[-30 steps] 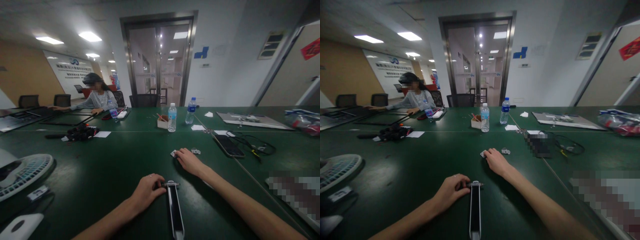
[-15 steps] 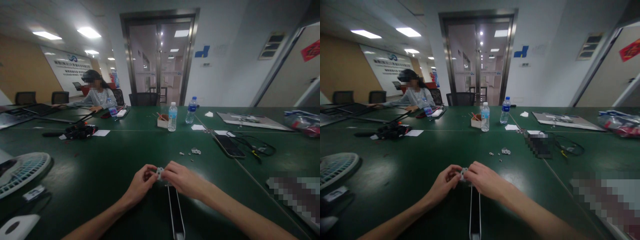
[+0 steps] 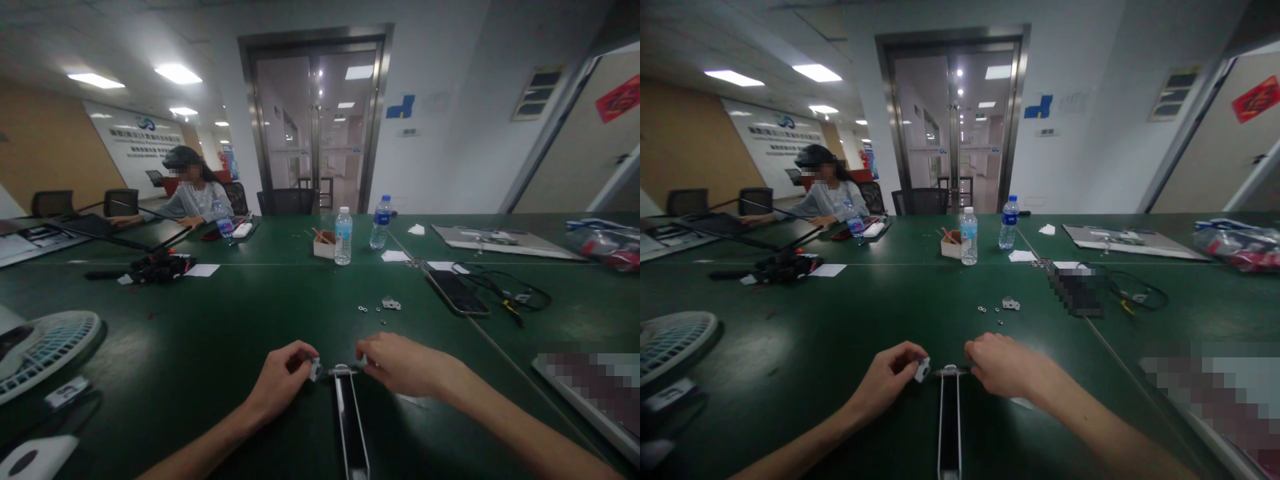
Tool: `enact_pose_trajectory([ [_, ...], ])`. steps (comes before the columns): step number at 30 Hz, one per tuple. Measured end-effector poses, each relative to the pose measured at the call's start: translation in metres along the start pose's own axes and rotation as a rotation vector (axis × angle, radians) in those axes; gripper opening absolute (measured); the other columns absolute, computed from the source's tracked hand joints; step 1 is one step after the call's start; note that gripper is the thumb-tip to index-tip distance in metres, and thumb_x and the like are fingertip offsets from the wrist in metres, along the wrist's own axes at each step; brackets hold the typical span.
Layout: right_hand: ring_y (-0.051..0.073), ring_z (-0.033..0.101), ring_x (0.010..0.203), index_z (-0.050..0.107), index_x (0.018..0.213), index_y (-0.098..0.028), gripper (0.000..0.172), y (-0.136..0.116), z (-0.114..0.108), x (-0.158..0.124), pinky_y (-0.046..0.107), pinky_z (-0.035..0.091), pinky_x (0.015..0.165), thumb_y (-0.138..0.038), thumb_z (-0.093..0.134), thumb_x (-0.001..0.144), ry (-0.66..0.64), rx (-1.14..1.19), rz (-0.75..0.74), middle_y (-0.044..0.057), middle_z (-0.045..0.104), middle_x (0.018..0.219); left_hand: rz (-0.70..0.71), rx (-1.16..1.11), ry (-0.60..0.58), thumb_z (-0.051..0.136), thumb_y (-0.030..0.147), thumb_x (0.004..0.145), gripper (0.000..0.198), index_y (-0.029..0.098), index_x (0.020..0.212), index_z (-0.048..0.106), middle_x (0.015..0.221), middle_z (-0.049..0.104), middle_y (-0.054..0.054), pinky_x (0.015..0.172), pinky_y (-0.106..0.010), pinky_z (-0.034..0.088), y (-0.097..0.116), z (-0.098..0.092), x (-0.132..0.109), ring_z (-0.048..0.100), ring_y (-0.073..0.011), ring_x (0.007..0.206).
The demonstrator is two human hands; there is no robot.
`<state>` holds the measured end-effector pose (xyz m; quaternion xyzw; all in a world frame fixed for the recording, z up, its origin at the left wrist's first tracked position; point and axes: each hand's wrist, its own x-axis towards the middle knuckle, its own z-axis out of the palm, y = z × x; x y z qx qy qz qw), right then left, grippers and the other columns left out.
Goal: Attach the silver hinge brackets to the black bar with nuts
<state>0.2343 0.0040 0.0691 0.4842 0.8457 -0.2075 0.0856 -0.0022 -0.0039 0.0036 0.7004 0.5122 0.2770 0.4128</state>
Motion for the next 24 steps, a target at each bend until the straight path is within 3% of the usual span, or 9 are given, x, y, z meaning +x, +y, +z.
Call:
enact_pose_trajectory([
  [3,0.024,0.063,0.089,0.062,0.11,-0.018,0.026,0.003,0.005,0.001,0.034,0.048,0.071,-0.022,0.051,0.087,-0.081,0.02,-0.004,0.008,0.065,0.102,0.014,0.043,-0.03,0.048,0.024,0.086,0.021,0.015,0.094,0.065,0.086,0.064,-0.002,0.069,-0.029,0.047,-0.002,0.001,0.0,0.059,-0.017,0.076],
  [14,0.021,0.062,0.085,0.066,0.1,-0.015,0.023,0.0,0.009,0.008,0.03,0.045,0.069,-0.021,0.046,0.089,-0.068,-0.018,-0.057,0.009,0.065,0.094,-0.01,0.144,-0.058,0.052,0.026,0.086,0.021,0.016,0.097,0.067,0.084,0.065,-0.002,0.062,-0.025,0.045,0.001,0.003,0.001,0.057,-0.0151,0.071],
  [24,0.017,0.061,0.073,0.066,0.094,-0.014,0.023,0.006,0.012,0.01,0.026,0.044,0.062,-0.019,0.045,0.088,-0.131,0.015,-0.064,0.006,0.065,0.086,0.09,0.264,-0.16,0.052,0.029,0.089,0.024,0.018,0.107,0.062,0.076,0.06,0.001,0.058,-0.022,0.041,0.001,0.005,0.003,0.052,-0.0122,0.063],
])
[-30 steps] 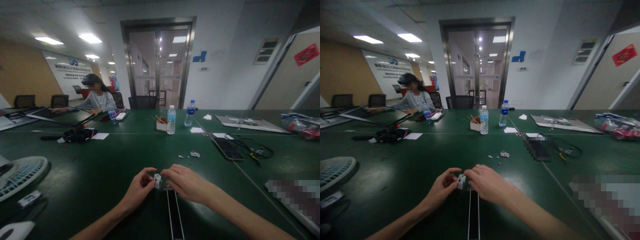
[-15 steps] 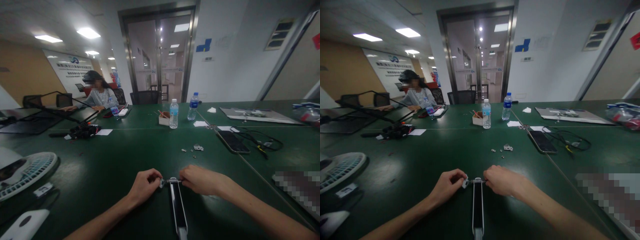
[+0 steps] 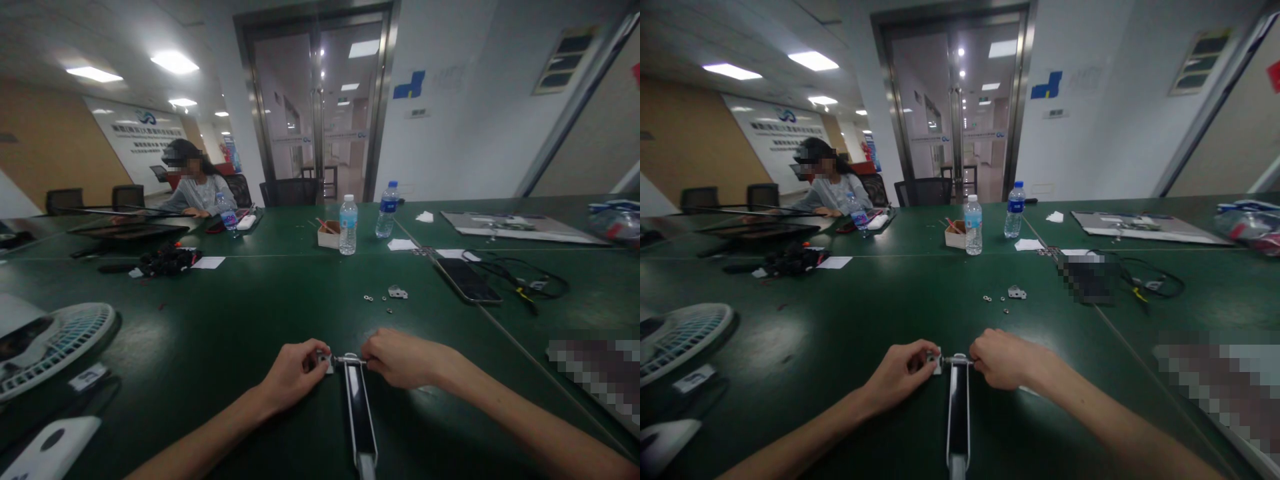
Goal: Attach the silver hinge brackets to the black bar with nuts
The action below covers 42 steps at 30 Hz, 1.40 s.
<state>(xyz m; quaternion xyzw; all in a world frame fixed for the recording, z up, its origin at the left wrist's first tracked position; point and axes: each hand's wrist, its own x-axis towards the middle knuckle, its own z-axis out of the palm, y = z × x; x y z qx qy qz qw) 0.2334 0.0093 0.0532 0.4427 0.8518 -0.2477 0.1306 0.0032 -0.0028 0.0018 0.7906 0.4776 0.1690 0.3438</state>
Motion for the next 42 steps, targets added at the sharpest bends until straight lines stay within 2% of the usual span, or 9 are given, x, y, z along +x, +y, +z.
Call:
enact_pose_trajectory([
  [5,0.016,0.06,0.073,0.065,0.093,-0.013,0.022,-0.002,-0.001,-0.003,0.025,0.043,0.06,-0.016,0.045,0.087,-0.002,0.025,-0.001,0.006,0.064,0.085,0.024,0.038,-0.023,0.048,0.029,0.092,0.024,0.018,0.11,0.06,0.079,0.059,0.0,0.059,-0.023,0.042,0.002,0.0,-0.001,0.053,-0.0135,0.066],
  [14,0.011,0.053,0.063,0.062,0.082,-0.015,0.018,0.018,0.015,0.008,0.024,0.036,0.058,-0.018,0.044,0.086,0.078,0.137,-0.151,0.0,0.059,0.072,0.03,0.082,-0.028,0.048,0.03,0.092,0.024,0.019,0.109,0.059,0.077,0.057,0.001,0.06,-0.024,0.04,0.003,0.0,0.0,0.052,-0.0141,0.066],
  [20,0.009,0.048,0.056,0.061,0.079,-0.015,0.018,0.017,0.015,0.011,0.022,0.03,0.052,-0.017,0.045,0.085,0.083,0.132,-0.15,-0.002,0.055,0.065,0.056,0.111,0.006,0.049,0.029,0.091,0.021,0.017,0.106,0.059,0.076,0.057,0.001,0.06,-0.024,0.039,-0.001,0.003,0.001,0.052,-0.0145,0.065],
  [28,0.01,0.05,0.06,0.063,0.083,-0.015,0.019,0.014,0.013,0.009,0.022,0.032,0.053,-0.019,0.044,0.086,0.064,0.16,-0.129,0.0,0.058,0.071,0.094,0.178,-0.009,0.045,0.028,0.094,0.019,0.019,0.103,0.059,0.081,0.059,0.0,0.064,-0.025,0.041,0.003,0.004,-0.001,0.054,-0.0147,0.068],
  [34,0.01,0.048,0.058,0.063,0.084,-0.016,0.02,0.021,0.017,0.011,0.022,0.032,0.054,-0.022,0.045,0.088,0.076,0.168,-0.154,-0.001,0.057,0.069,0.128,0.188,-0.005,0.044,0.025,0.095,0.019,0.019,0.102,0.061,0.082,0.061,0.0,0.068,-0.026,0.042,-0.002,0.006,-0.002,0.055,-0.0149,0.07],
  [42,0.01,0.051,0.06,0.064,0.092,-0.015,0.021,0.016,0.002,0.003,0.02,0.035,0.052,-0.026,0.047,0.09,0.02,0.147,-0.129,0.0,0.059,0.075,0.086,0.19,-0.013,0.043,0.03,0.095,0.023,0.019,0.104,0.061,0.079,0.06,0.0,0.066,-0.026,0.04,-0.003,0.005,-0.002,0.054,-0.0158,0.069],
])
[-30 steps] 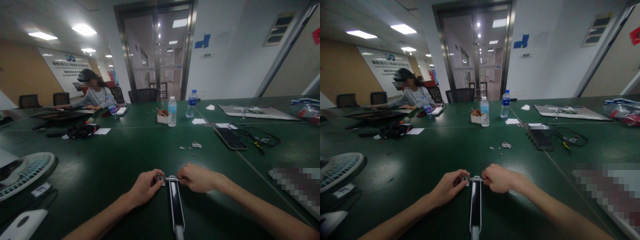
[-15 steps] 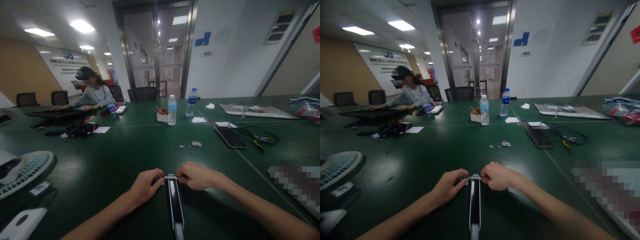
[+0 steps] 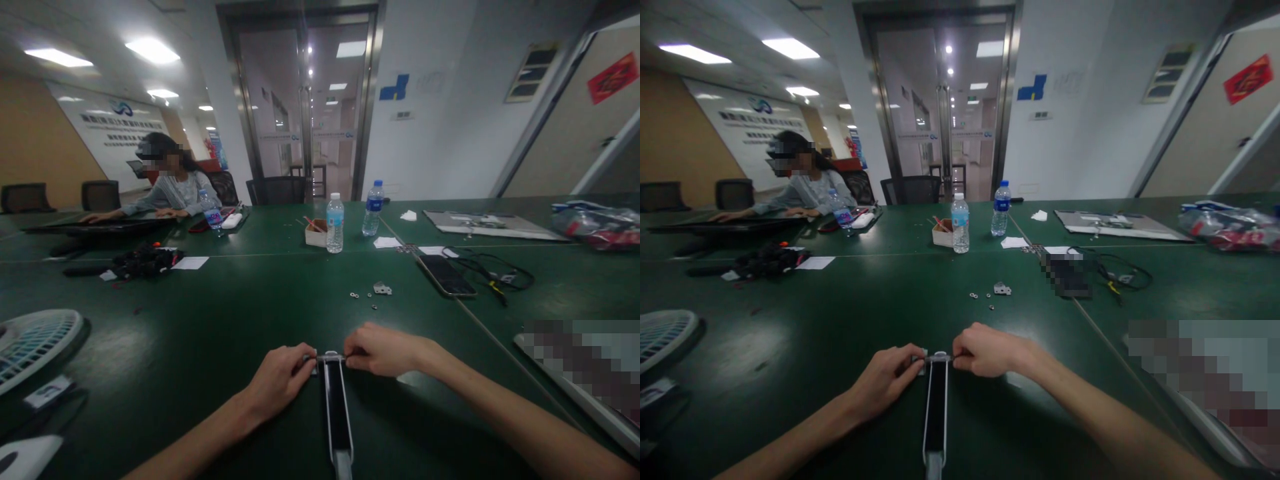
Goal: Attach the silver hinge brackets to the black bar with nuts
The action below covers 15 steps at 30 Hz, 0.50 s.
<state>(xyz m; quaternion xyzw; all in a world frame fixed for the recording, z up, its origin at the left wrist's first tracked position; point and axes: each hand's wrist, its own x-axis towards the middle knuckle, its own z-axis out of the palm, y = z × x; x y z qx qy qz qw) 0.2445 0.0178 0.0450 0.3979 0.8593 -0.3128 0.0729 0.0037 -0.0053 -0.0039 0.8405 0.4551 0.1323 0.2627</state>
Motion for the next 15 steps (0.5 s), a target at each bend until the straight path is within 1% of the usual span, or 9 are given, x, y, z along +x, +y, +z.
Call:
enact_pose_trajectory([
  [2,0.011,0.053,0.063,0.064,0.096,-0.015,0.022,0.002,-0.005,-0.003,0.021,0.037,0.054,-0.029,0.048,0.09,-0.003,0.023,0.037,0.001,0.061,0.079,0.001,-0.005,-0.004,0.043,0.03,0.095,0.023,0.019,0.105,0.06,0.078,0.06,0.0,0.065,-0.026,0.04,0.0,0.0,0.0,0.054,-0.0158,0.068],
  [4,0.012,0.055,0.067,0.063,0.098,-0.015,0.025,0.01,-0.011,-0.004,0.023,0.04,0.057,-0.034,0.049,0.09,0.044,0.038,0.069,0.002,0.062,0.082,0.001,-0.015,-0.005,0.043,0.029,0.094,0.022,0.019,0.106,0.06,0.078,0.06,0.0,0.065,-0.027,0.041,0.0,0.001,0.001,0.054,-0.0156,0.068],
  [5,0.013,0.056,0.07,0.063,0.098,-0.015,0.027,0.016,-0.014,-0.004,0.024,0.041,0.06,-0.036,0.049,0.09,0.101,0.029,0.09,0.003,0.062,0.085,0.001,-0.023,-0.004,0.044,0.028,0.094,0.022,0.019,0.106,0.06,0.079,0.06,0.0,0.065,-0.026,0.041,0.0,0.001,0.001,0.054,-0.0153,0.068],
  [7,0.017,0.057,0.08,0.062,0.102,-0.014,0.028,0.032,-0.019,-0.001,0.027,0.043,0.068,-0.037,0.049,0.09,0.27,-0.037,0.162,0.006,0.061,0.093,0.011,-0.029,0.009,0.044,0.027,0.094,0.021,0.019,0.105,0.06,0.083,0.06,-0.001,0.066,-0.026,0.042,-0.001,0.002,0.001,0.054,-0.0151,0.07],
  [9,0.021,0.056,0.094,0.057,0.114,-0.014,0.031,0.052,-0.021,0.003,0.031,0.043,0.079,-0.033,0.048,0.091,0.464,-0.145,0.276,0.011,0.058,0.107,0.026,-0.025,0.033,0.044,0.026,0.093,0.02,0.018,0.102,0.06,0.088,0.059,-0.002,0.066,-0.026,0.043,-0.001,0.003,0.001,0.054,-0.0157,0.074],
  [11,0.024,0.051,0.106,0.049,0.127,-0.013,0.039,0.075,-0.019,0.008,0.034,0.04,0.088,-0.028,0.047,0.091,0.595,-0.246,0.37,0.016,0.051,0.117,0.037,-0.022,0.061,0.044,0.025,0.093,0.019,0.019,0.1,0.061,0.095,0.058,-0.004,0.067,-0.026,0.044,-0.002,0.004,0.001,0.054,-0.0167,0.078],
  [13,0.027,0.048,0.11,0.043,0.135,-0.015,0.045,0.095,-0.016,0.012,0.036,0.038,0.091,-0.027,0.047,0.091,0.624,-0.302,0.423,0.017,0.047,0.122,0.049,-0.032,0.077,0.045,0.025,0.093,0.019,0.019,0.099,0.061,0.099,0.057,-0.004,0.068,-0.027,0.045,-0.003,0.004,0.0,0.054,-0.0175,0.081],
  [15,0.026,0.047,0.11,0.045,0.133,-0.017,0.043,0.11,-0.013,0.015,0.036,0.037,0.093,-0.028,0.046,0.092,0.603,-0.304,0.415,0.016,0.047,0.122,0.061,-0.044,0.084,0.045,0.025,0.093,0.019,0.02,0.1,0.062,0.101,0.057,-0.004,0.07,-0.027,0.045,-0.003,0.005,-0.001,0.054,-0.0179,0.083],
])
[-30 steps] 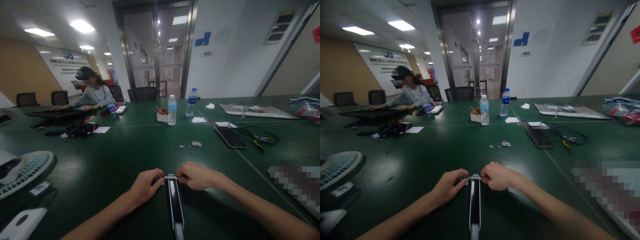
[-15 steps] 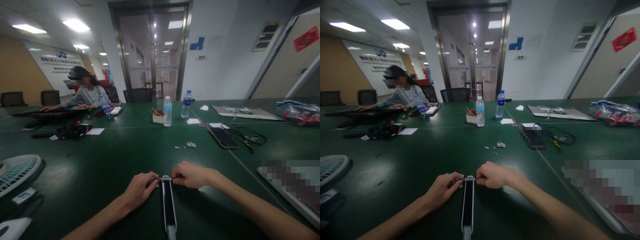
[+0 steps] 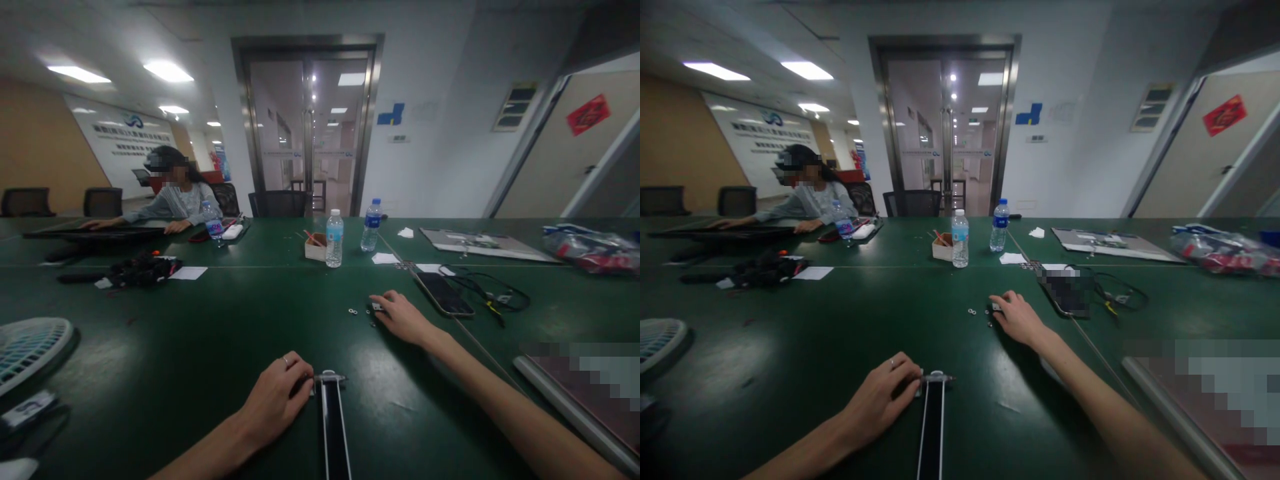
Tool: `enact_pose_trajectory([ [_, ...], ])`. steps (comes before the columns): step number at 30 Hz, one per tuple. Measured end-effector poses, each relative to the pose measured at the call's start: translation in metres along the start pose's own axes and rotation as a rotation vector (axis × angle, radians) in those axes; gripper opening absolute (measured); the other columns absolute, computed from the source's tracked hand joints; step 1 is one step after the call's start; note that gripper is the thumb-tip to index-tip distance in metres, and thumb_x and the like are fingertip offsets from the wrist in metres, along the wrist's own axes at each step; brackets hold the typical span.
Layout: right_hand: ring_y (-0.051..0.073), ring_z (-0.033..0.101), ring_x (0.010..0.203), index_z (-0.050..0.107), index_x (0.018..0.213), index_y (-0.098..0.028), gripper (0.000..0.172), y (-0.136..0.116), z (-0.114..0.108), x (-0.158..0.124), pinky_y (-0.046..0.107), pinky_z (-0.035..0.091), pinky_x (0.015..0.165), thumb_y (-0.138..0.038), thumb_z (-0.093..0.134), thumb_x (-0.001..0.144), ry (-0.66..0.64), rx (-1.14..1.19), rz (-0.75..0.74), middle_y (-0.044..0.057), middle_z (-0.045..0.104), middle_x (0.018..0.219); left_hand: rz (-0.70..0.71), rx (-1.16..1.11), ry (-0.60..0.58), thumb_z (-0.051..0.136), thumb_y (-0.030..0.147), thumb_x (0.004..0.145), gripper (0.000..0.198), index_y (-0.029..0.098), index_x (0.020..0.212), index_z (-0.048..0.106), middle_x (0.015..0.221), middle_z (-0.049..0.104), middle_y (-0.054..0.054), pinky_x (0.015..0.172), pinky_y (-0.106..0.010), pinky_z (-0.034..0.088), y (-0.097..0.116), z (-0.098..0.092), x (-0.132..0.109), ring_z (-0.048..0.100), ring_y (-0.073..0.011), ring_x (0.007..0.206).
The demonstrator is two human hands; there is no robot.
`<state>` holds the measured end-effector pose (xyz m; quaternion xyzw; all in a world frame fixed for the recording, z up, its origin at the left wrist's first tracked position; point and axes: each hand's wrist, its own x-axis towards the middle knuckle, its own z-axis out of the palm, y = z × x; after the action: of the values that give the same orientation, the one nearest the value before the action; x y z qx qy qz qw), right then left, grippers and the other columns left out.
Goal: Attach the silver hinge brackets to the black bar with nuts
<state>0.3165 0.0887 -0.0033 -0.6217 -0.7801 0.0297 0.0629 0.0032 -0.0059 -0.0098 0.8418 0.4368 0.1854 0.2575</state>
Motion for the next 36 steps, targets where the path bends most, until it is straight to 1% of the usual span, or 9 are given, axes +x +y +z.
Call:
enact_pose_trajectory([
  [4,0.023,0.051,0.103,0.055,0.117,-0.016,0.032,0.012,0.007,0.004,0.032,0.038,0.089,-0.032,0.046,0.091,-0.008,0.061,-0.019,0.013,0.054,0.111,0.001,0.009,0.018,0.045,0.024,0.092,0.019,0.021,0.1,0.062,0.1,0.057,-0.004,0.071,-0.028,0.046,0.002,-0.001,-0.001,0.055,-0.018,0.083],
  [8,0.023,0.056,0.093,0.057,0.101,-0.013,0.025,0.017,0.003,0.005,0.03,0.041,0.08,-0.033,0.046,0.091,-0.027,0.048,0.017,0.012,0.058,0.101,-0.001,0.028,0.018,0.046,0.023,0.092,0.018,0.02,0.097,0.062,0.098,0.058,-0.004,0.075,-0.03,0.047,0.006,-0.002,0.0,0.055,-0.0185,0.083],
  [13,0.026,0.061,0.09,0.052,0.108,-0.011,0.031,0.012,-0.009,0.002,0.031,0.04,0.074,-0.035,0.046,0.09,-0.052,-0.086,0.06,0.015,0.063,0.098,-0.013,0.021,0.003,0.044,0.023,0.092,0.019,0.019,0.099,0.062,0.1,0.057,-0.005,0.073,-0.03,0.047,0.006,-0.002,0.002,0.055,-0.0188,0.084],
  [16,0.028,0.062,0.089,0.053,0.109,-0.009,0.031,-0.001,-0.02,-0.002,0.033,0.04,0.073,-0.032,0.045,0.088,-0.065,-0.139,0.068,0.016,0.065,0.095,-0.019,-0.002,-0.005,0.044,0.024,0.092,0.019,0.02,0.099,0.062,0.1,0.057,-0.004,0.072,-0.029,0.048,0.003,-0.001,0.002,0.055,-0.0187,0.084],
  [19,0.024,0.063,0.082,0.059,0.097,-0.012,0.023,-0.022,-0.037,-0.01,0.03,0.039,0.068,-0.025,0.044,0.087,-0.134,-0.091,0.004,0.012,0.066,0.088,-0.019,-0.012,-0.017,0.045,0.024,0.092,0.018,0.02,0.1,0.061,0.101,0.056,-0.004,0.072,-0.029,0.048,0.0,-0.001,0.003,0.055,-0.0185,0.085],
  [23,0.015,0.059,0.07,0.061,0.095,-0.014,0.019,-0.054,-0.062,-0.028,0.025,0.04,0.062,-0.023,0.05,0.082,-0.292,0.196,-0.21,0.005,0.064,0.084,-0.016,-0.015,-0.007,0.045,0.025,0.093,0.018,0.02,0.1,0.061,0.101,0.055,-0.003,0.071,-0.029,0.048,-0.002,0.0,0.002,0.054,-0.0179,0.084],
  [25,0.014,0.057,0.07,0.061,0.095,-0.015,0.019,-0.067,-0.07,-0.038,0.024,0.04,0.059,-0.024,0.055,0.078,-0.399,0.279,-0.244,0.003,0.063,0.085,-0.016,-0.014,-0.001,0.045,0.024,0.092,0.018,0.021,0.099,0.061,0.101,0.056,-0.003,0.07,-0.028,0.047,-0.001,0.0,0.002,0.054,-0.0175,0.083],
  [29,0.014,0.055,0.073,0.063,0.089,-0.017,0.015,-0.084,-0.069,-0.05,0.023,0.038,0.06,-0.018,0.06,0.074,-0.493,0.268,-0.273,0.002,0.061,0.084,-0.024,-0.003,0.012,0.046,0.023,0.092,0.017,0.02,0.096,0.062,0.098,0.057,-0.003,0.069,-0.027,0.046,0.0,0.001,0.001,0.054,-0.017,0.082],
  [36,0.015,0.052,0.078,0.058,0.085,-0.017,0.006,-0.094,-0.057,-0.056,0.023,0.035,0.06,-0.017,0.059,0.079,-0.425,0.229,-0.34,0.003,0.056,0.092,-0.025,0.019,0.016,0.046,0.023,0.092,0.017,0.021,0.098,0.062,0.098,0.056,-0.003,0.07,-0.028,0.045,-0.001,0.001,0.001,0.054,-0.0173,0.082],
])
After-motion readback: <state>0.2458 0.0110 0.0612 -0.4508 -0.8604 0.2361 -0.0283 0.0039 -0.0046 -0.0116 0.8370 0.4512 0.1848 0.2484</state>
